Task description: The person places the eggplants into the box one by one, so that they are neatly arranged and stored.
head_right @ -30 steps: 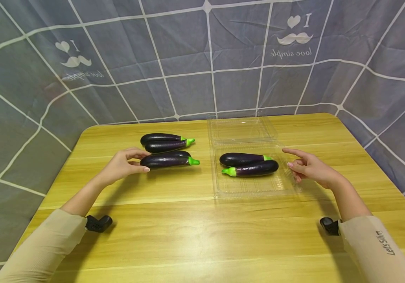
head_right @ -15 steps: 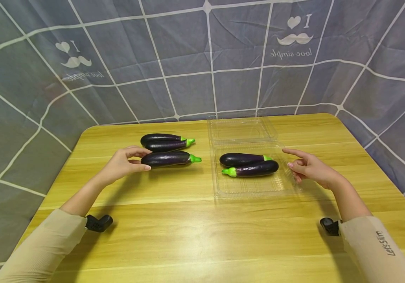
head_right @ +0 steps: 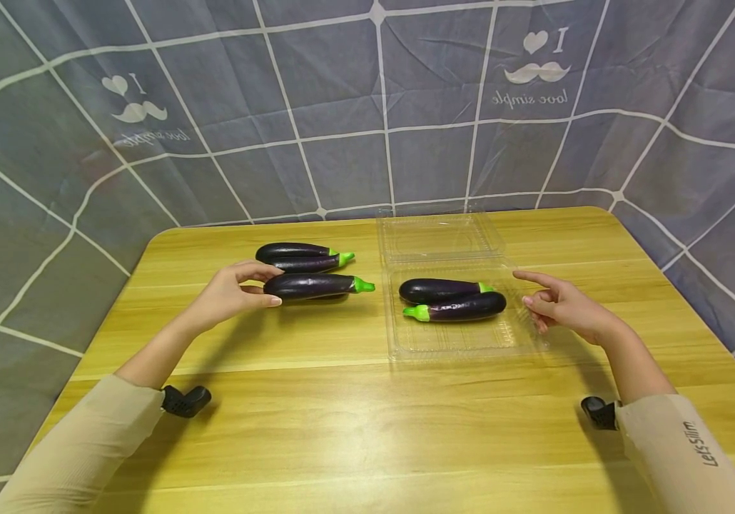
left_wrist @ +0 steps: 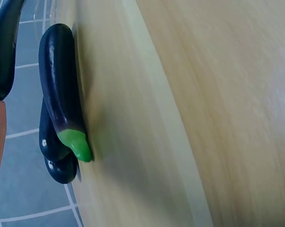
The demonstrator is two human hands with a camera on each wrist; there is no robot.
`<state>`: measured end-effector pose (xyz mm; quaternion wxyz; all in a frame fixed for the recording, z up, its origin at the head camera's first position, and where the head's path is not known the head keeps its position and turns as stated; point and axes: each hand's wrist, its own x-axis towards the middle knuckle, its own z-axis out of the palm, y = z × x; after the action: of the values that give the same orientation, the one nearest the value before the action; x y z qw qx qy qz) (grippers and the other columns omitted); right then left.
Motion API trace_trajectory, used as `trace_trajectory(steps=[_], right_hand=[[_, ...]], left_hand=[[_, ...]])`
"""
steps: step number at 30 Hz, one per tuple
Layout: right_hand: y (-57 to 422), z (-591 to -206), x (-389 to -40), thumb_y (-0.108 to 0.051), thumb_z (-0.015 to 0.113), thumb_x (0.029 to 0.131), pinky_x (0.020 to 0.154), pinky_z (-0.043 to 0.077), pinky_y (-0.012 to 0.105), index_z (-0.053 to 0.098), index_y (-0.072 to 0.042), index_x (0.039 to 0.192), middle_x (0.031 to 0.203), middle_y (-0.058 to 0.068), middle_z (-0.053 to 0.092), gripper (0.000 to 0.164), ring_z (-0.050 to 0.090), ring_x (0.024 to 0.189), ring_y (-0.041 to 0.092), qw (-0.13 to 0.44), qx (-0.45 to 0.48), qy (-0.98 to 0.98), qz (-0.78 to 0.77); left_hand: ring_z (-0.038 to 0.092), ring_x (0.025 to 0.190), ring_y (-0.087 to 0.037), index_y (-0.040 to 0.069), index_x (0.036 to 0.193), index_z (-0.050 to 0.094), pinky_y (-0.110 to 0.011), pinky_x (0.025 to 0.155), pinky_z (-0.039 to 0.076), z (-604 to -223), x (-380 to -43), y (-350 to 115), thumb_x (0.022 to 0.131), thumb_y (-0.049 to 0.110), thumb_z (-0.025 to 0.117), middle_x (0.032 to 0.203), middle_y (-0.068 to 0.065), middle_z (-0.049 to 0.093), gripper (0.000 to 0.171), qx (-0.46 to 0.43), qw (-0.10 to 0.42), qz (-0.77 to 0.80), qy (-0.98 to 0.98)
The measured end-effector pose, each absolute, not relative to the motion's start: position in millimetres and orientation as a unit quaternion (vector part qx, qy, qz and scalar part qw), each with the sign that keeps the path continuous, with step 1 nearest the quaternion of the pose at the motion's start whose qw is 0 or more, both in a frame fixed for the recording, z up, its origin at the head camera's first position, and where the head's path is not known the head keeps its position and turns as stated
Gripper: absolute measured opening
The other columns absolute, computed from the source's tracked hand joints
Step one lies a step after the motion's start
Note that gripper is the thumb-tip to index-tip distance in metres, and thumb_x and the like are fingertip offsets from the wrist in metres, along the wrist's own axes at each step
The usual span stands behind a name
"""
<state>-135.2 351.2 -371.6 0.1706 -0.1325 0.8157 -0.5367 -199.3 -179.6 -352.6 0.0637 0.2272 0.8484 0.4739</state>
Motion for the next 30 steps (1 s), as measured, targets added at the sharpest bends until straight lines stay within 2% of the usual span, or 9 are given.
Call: trace_trajectory(steps=[30], right_hand=[[352, -371, -135, -0.011, 0.043, 0.100, 0.054, 0.046, 0.038, 0.029, -0.020, 0.145, 0.064, 0.003, 0.045, 0.048, 0.048, 0.054, 0.020, 0.172, -0.136, 0.811, -0.542]], left_hand=[[0.054, 0.099, -0.023, 0.007, 0.112, 0.067, -0.044, 0.087, 0.048, -348, -203, -143, 0.073, 0.017, 0.081, 0.107, -0.008, 0.059, 0.043, 0.267, 0.063, 0.477, 0.835]])
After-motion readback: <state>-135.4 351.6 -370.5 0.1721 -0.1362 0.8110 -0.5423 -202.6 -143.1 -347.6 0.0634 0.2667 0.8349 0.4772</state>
